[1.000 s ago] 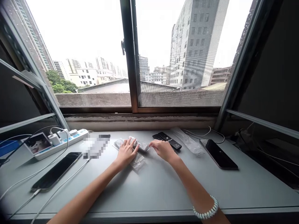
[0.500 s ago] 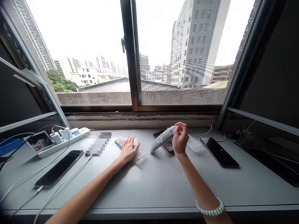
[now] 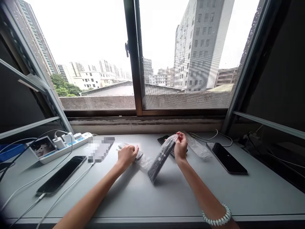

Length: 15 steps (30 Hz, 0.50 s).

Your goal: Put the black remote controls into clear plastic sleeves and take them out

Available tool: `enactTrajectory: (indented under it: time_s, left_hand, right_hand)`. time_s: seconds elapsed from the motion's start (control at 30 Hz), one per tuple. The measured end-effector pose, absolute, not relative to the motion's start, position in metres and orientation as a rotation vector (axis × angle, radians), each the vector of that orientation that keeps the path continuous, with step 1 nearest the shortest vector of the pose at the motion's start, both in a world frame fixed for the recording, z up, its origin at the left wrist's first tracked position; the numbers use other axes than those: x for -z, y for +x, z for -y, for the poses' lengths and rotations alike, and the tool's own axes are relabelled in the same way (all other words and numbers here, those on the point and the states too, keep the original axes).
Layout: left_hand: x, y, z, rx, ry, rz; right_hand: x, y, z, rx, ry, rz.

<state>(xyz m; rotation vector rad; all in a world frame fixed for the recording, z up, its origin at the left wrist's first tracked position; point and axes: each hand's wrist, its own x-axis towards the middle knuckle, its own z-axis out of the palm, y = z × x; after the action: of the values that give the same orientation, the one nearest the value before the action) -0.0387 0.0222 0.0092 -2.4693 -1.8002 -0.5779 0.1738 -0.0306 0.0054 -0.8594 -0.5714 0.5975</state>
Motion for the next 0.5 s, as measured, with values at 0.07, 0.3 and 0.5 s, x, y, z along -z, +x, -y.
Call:
enactTrajectory:
  time_s: [0.07,0.3,0.5]
  left_hand:
    - [-0.006,-0.039,-0.026,0.578,-2.482,1.828]
    - [-0.006,-0.035,-0.022,1.025,-2.671,1.665]
    - [-0.011,-0.021,0.009,1.111,-3.045,1.096]
  right_hand:
    - [-0.004,0.167,0.030,-0.631,-0.884,0.562]
    - [0.003,0.163,0.029,-0.651,-0.971,0.620]
    - [0.001,0.153,0.030,-0.638,-0.980,0.747]
